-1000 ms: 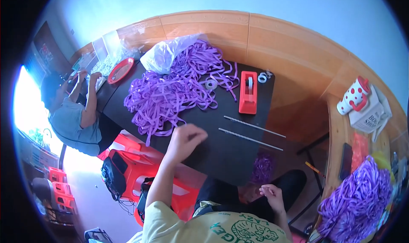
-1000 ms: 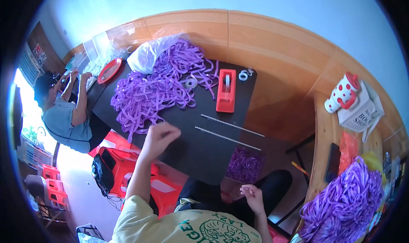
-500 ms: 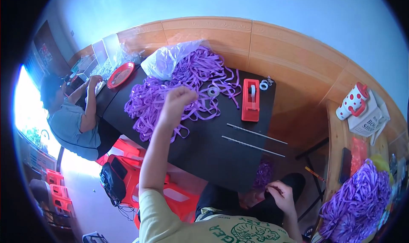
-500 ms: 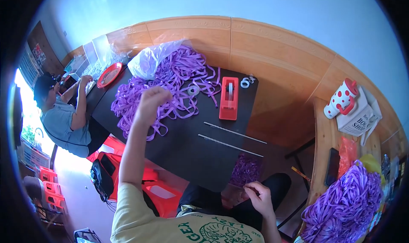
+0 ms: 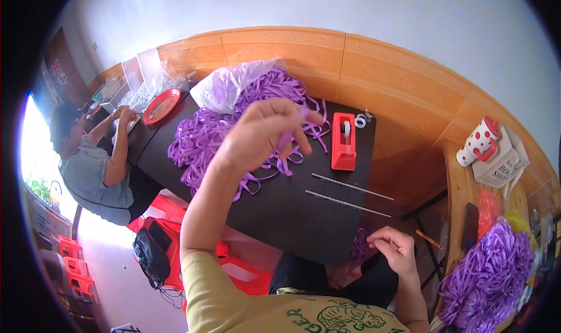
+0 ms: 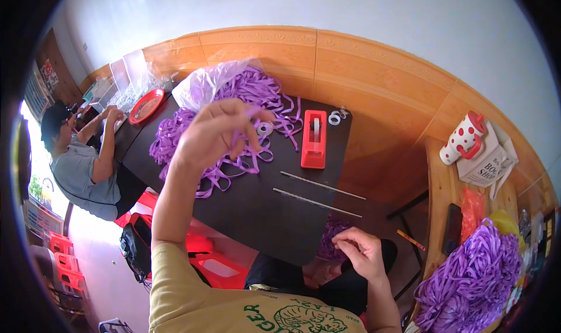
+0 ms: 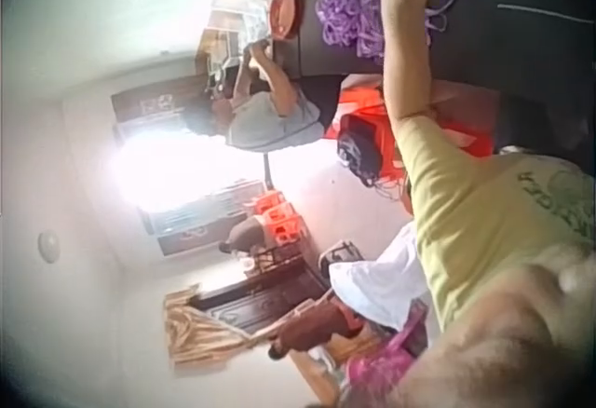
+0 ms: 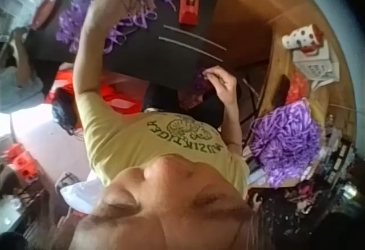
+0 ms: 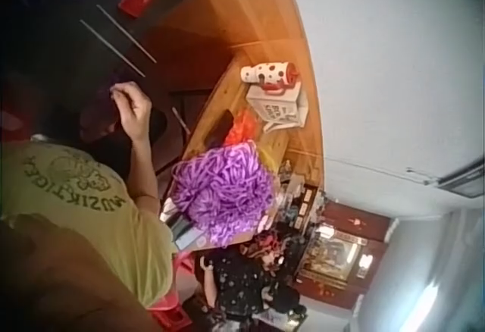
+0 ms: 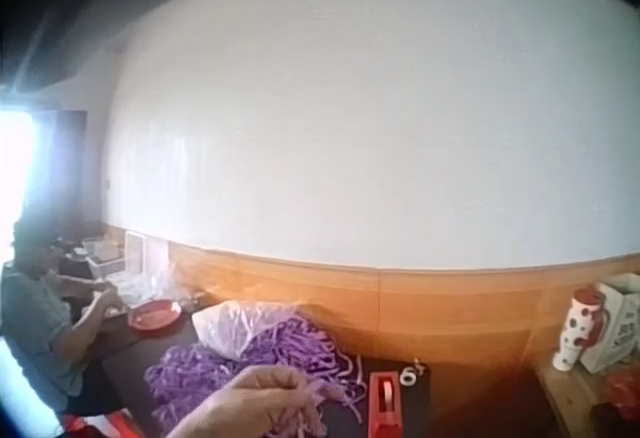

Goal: Wrapping and tying purple ribbons onto metal rods to create decorative pom-poms.

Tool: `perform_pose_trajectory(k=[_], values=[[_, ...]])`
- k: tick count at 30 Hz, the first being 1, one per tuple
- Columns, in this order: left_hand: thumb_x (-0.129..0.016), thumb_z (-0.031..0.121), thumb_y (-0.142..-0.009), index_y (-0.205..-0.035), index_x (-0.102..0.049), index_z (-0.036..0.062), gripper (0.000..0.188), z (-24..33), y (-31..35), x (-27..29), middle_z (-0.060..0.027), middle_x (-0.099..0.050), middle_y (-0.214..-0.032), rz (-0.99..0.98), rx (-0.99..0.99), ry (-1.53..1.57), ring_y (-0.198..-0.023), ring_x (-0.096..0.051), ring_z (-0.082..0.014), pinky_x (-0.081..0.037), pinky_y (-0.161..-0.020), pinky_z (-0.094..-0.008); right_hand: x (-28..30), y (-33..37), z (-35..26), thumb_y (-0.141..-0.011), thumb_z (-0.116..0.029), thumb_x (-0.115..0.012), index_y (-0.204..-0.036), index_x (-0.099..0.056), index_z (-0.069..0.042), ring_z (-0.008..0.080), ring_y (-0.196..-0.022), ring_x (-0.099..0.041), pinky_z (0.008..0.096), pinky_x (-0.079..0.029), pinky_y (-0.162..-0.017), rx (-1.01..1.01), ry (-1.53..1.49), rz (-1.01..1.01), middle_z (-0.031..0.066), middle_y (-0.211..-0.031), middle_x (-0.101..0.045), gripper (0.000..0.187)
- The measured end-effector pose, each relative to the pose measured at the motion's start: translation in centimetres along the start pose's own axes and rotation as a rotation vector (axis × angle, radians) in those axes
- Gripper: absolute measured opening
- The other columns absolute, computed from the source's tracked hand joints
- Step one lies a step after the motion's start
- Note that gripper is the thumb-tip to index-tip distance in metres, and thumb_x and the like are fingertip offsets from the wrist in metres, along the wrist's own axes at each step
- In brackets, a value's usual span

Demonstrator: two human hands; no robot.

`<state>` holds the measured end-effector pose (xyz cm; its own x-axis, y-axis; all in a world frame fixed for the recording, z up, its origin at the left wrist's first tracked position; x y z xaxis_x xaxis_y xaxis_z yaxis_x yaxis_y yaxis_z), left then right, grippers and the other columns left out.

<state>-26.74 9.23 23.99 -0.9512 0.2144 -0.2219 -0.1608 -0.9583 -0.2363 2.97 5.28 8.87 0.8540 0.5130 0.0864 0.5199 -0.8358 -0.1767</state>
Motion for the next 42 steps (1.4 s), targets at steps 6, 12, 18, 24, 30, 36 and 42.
perform_pose_trajectory(k=[6, 12, 18, 24, 30, 36, 42], values=[[-0.055, 0.013, -0.092, -0.092, -0.057, -0.0013, 0.014, -4.2, 4.1, -10.3, -0.0097, -0.067, -0.081, -0.359, 0.295, -0.428, -0.058, -0.062, -0.0117, -0.044, -0.046, -0.0216, -2.8, -4.0, -7.2, -0.074, 0.010, -0.062, -0.126, -0.045, 0.004, 0.0164, -0.083, -0.061, 0.0253, -0.049, -0.071, 0.354, -0.040, 0.021, 0.0161, -0.120, -0.053, 0.056], [-0.055, 0.008, -0.091, -0.092, -0.058, 0.0004, 0.008, -6.0, 5.2, -11.1, -0.0032, -0.060, -0.065, -0.264, 0.380, -0.359, -0.053, -0.055, -0.0061, -0.043, -0.045, -0.0198, -4.8, -3.9, -6.7, -0.075, 0.006, -0.067, -0.111, -0.058, 0.003, 0.0134, -0.071, -0.058, 0.0236, -0.045, -0.065, 0.408, 0.205, -0.237, 0.0104, -0.099, -0.058, 0.038], [-0.063, 0.011, -0.084, -0.091, -0.064, 0.0012, 0.012, -10.2, 4.0, 3.0, 0.0011, -0.060, -0.071, 0.225, 0.216, -0.722, -0.064, -0.054, -0.0061, -0.044, -0.057, -0.0211, 3.5, -0.2, -0.2, -0.083, 0.005, -0.059, -0.100, -0.062, 0.002, 0.0092, -0.071, -0.058, 0.0220, -0.049, -0.062, 0.092, -0.062, 0.232, 0.0099, -0.096, -0.060, 0.017], [-0.066, 0.002, -0.074, -0.097, -0.063, 0.0004, 0.024, -9.0, 10.1, -4.6, -0.0134, -0.063, -0.099, 0.206, -0.292, -1.398, -0.087, -0.059, -0.0307, -0.045, -0.076, -0.0374, 2.1, 7.8, 10.1, -0.085, 0.004, -0.056, -0.097, -0.063, 0.002, 0.0144, -0.074, -0.061, 0.0238, -0.049, -0.064, -0.294, -0.228, 0.207, 0.0104, -0.093, -0.063, 0.015], [-0.072, 0.008, -0.067, -0.105, -0.061, -0.0019, 0.041, -17.4, 16.7, -14.0, -0.0205, -0.058, -0.112, -0.405, 0.004, -0.973, -0.097, -0.056, -0.0360, -0.045, -0.085, -0.0424, -2.6, 14.2, 17.6, -0.085, -0.004, -0.062, -0.104, -0.062, 0.000, 0.0108, -0.086, -0.058, 0.0240, -0.047, -0.075, -0.547, -0.195, -0.072, 0.0043, -0.095, -0.061, 0.019], [-0.041, 0.024, -0.097, -0.125, -0.049, -0.0065, 0.042, -24.0, 22.9, -15.2, -0.0209, -0.046, -0.133, -0.775, 0.460, -0.271, -0.126, -0.039, -0.0365, -0.031, -0.105, -0.0430, -5.4, 15.1, 18.2, -0.085, -0.010, -0.065, -0.112, -0.060, -0.001, 0.0164, -0.101, -0.056, 0.0267, -0.047, -0.081, -0.493, -0.167, -0.397, 0.0070, -0.108, -0.058, 0.029], [-0.025, 0.031, -0.101, -0.129, -0.047, -0.0051, 0.050, -24.2, 23.7, -15.4, -0.0208, -0.046, -0.134, -0.849, 0.479, -0.114, -0.126, -0.041, -0.0338, -0.030, -0.106, -0.0404, -7.0, 14.9, 17.5, -0.084, -0.019, -0.065, -0.130, -0.050, -0.009, 0.0271, -0.122, -0.043, 0.0354, -0.032, -0.105, -0.321, -0.029, -0.615, 0.0150, -0.126, -0.049, 0.049]])
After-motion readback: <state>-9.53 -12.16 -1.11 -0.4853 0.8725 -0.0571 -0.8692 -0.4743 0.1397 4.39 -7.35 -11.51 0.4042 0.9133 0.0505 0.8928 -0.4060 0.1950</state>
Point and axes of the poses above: each hand's wrist, its own y-axis away from the middle knuckle, its own x-axis out of the back of the hand, z = x × y, the point moved 7 cm from there along -y, towards the middle knuckle
